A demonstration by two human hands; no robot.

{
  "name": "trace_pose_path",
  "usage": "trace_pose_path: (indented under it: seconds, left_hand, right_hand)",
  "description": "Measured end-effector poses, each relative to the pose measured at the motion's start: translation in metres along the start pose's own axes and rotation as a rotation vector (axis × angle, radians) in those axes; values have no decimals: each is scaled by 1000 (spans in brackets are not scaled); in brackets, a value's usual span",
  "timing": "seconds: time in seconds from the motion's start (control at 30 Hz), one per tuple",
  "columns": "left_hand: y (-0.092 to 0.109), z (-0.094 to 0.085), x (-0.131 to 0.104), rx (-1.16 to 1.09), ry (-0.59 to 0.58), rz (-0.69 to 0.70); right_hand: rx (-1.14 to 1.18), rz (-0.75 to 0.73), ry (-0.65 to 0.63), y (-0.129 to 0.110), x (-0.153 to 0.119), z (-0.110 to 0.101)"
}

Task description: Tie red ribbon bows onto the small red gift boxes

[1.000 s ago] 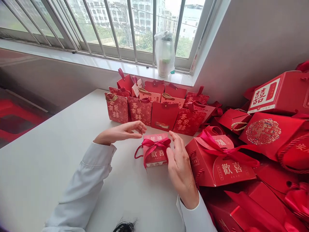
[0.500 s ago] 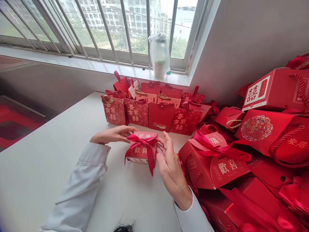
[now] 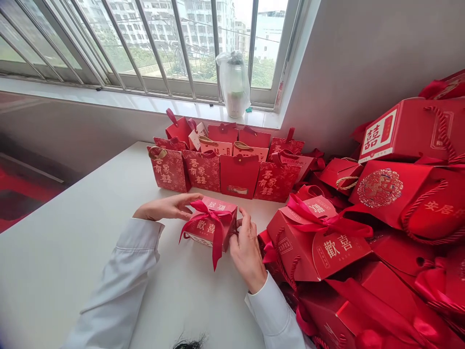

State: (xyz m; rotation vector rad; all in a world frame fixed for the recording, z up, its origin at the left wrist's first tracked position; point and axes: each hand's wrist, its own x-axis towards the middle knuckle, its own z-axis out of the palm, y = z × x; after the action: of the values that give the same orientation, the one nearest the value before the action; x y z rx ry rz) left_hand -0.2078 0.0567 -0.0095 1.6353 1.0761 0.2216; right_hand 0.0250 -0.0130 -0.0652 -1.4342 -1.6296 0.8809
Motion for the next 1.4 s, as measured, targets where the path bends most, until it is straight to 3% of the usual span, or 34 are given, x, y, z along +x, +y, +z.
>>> trace_pose_path:
  seconds: [0.1, 0.27, 0.47, 0.53, 0.63, 0.73, 0.93, 1.03, 1.17, 1.4]
  left_hand:
    - [-3, 4, 7, -51, 10, 20]
    - [0, 7, 11, -70, 96, -69]
    - [21, 0, -9, 298, 317, -191]
    - [24, -2, -16, 387, 316, -245]
    - [24, -6, -26, 326, 293, -279]
    - [21, -11, -39, 182, 341, -267]
    - [9, -23, -63, 173, 533, -320]
    - [14, -20, -65, 238, 534, -248]
    - [35, -7, -56, 254, 379, -89]
    - [51, 13, -33, 192, 343, -126]
  right_hand:
    - [118, 59, -51, -2, 1, -1]
    - [438, 139, -114, 0, 5, -2]
    - [626, 255, -103, -19, 4, -12]
    - [657, 257, -70, -28, 2, -18]
    - [671, 191, -22, -38, 0, -28]
    - [508, 63, 44, -37, -2, -32]
    - [-392, -164, 71, -17, -19, -10]
    - [-520, -161, 43, -10, -22, -1]
    - [-328, -146, -8, -5, -10, -3]
    - [275, 85, -158, -6, 0, -3]
